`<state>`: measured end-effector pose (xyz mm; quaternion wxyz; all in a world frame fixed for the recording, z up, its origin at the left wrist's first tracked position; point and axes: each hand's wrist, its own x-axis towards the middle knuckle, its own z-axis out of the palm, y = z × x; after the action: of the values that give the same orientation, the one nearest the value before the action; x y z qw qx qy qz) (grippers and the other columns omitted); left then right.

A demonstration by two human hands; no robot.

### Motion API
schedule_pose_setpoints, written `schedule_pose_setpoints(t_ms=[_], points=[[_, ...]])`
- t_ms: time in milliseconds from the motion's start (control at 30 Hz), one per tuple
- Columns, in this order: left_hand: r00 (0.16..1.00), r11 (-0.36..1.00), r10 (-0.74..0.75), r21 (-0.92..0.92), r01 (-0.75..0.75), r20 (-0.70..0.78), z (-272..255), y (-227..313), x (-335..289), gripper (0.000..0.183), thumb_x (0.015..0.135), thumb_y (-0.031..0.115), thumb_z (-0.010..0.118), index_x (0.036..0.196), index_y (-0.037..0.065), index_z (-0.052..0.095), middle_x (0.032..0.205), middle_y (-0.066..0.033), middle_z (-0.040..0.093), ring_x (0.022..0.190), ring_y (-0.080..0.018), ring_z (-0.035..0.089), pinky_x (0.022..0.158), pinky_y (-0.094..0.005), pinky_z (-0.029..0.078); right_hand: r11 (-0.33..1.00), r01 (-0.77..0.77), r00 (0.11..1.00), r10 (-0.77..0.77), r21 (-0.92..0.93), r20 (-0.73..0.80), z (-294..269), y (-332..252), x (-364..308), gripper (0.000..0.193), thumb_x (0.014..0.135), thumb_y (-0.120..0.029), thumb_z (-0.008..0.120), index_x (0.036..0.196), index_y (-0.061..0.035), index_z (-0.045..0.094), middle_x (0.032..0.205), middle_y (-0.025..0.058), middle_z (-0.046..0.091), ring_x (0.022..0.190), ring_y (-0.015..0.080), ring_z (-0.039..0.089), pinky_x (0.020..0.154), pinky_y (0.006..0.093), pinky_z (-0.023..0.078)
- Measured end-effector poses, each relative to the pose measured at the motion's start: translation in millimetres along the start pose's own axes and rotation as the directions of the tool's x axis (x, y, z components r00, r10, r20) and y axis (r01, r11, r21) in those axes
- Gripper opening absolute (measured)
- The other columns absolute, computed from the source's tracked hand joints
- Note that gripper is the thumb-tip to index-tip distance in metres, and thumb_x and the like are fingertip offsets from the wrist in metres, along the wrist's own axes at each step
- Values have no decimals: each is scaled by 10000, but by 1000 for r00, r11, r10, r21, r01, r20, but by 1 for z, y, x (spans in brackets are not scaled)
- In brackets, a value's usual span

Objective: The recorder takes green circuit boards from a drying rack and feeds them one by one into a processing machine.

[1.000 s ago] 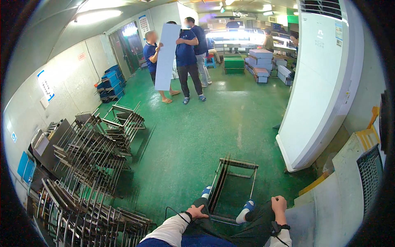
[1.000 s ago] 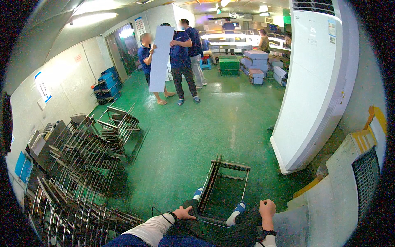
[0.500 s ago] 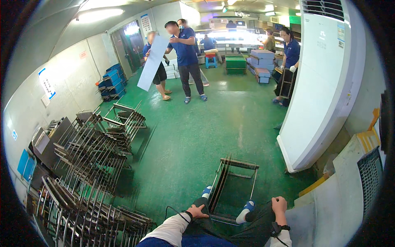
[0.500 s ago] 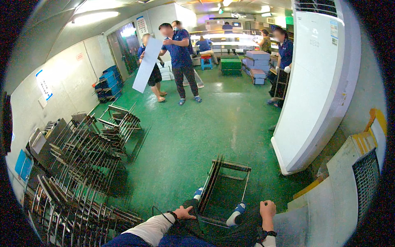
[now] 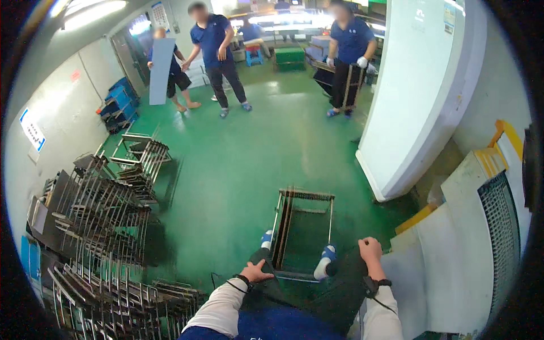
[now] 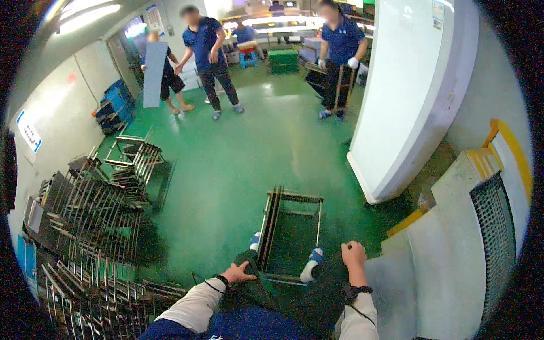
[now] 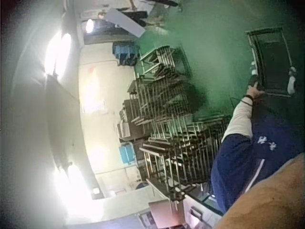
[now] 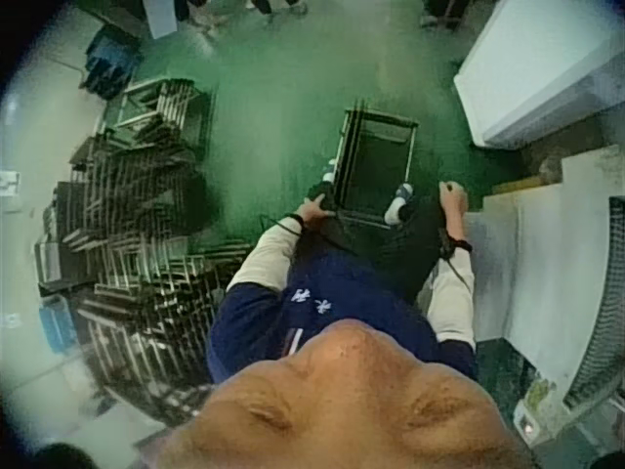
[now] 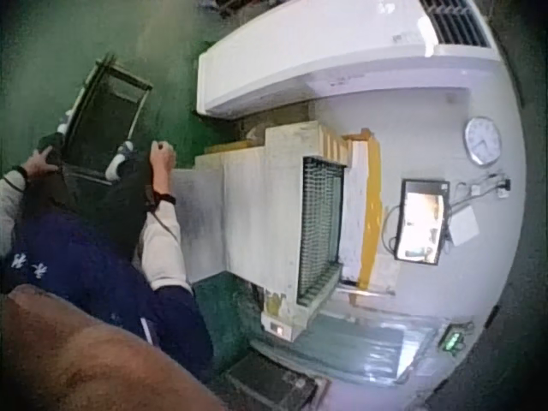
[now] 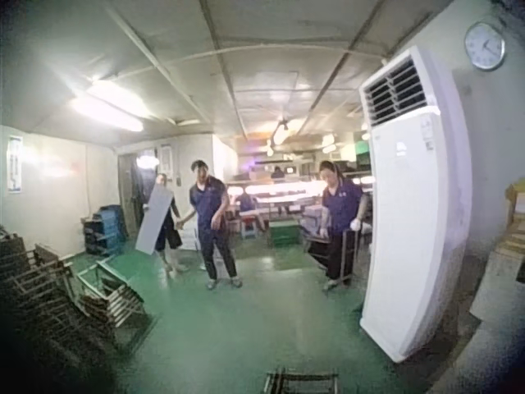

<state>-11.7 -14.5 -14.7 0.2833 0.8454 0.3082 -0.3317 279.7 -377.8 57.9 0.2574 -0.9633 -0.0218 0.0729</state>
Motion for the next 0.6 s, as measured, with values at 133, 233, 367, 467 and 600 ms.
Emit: schedule_pose_setpoints(t_ms=[133, 233, 367, 467, 600], points=[[999, 999, 3, -44, -5, -38, -9, 5, -7, 1087, 631, 775, 673, 1517, 282, 282, 1426, -357, 321, 1254, -501, 459, 1037, -493, 417, 996, 79, 995, -81, -35, -58, -6, -12, -7, 331, 809, -367, 632, 917, -66, 718, 991, 165, 692, 938, 376, 639, 811, 458, 504], [988, 997, 52, -46, -59, -143, 8, -12, 7, 1071, 638, 755, 684, 1509, 262, 303, 1413, -365, 329, 1233, -510, 473, 1026, -476, 433, 997, 52, 997, -55, -54, -51, -8, -22, -5, 338, 818, -383, 623, 917, -73, 716, 987, 150, 685, 941, 374, 624, 815, 460, 499], [989, 994, 44, -88, -56, -140, -9, 4, -10, 1028, 672, 711, 689, 1507, 243, 314, 1372, -367, 364, 1185, -509, 503, 990, -494, 455, 985, 81, 996, -86, -150, -25, -11, -24, -7, 333, 837, -386, 616, 953, -94, 724, 1032, 141, 680, 1002, 364, 606, 861, 459, 484], [989, 995, 19, -95, -33, -149, -11, -4, -11, 1024, 674, 707, 690, 1511, 255, 309, 1372, -359, 366, 1178, -520, 500, 986, -499, 455, 989, 76, 997, -79, -130, -13, -9, -22, -4, 330, 848, -386, 608, 951, -94, 721, 1034, 132, 679, 1001, 361, 605, 862, 461, 484], [985, 996, -15, -86, 0, -174, -9, -6, -6, 1027, 676, 711, 686, 1514, 260, 302, 1385, -355, 352, 1194, -528, 485, 993, -500, 450, 990, 37, 999, -41, -135, -24, -9, -14, -8, 333, 857, -387, 602, 964, -92, 715, 1056, 124, 673, 1023, 353, 595, 879, 456, 477]])
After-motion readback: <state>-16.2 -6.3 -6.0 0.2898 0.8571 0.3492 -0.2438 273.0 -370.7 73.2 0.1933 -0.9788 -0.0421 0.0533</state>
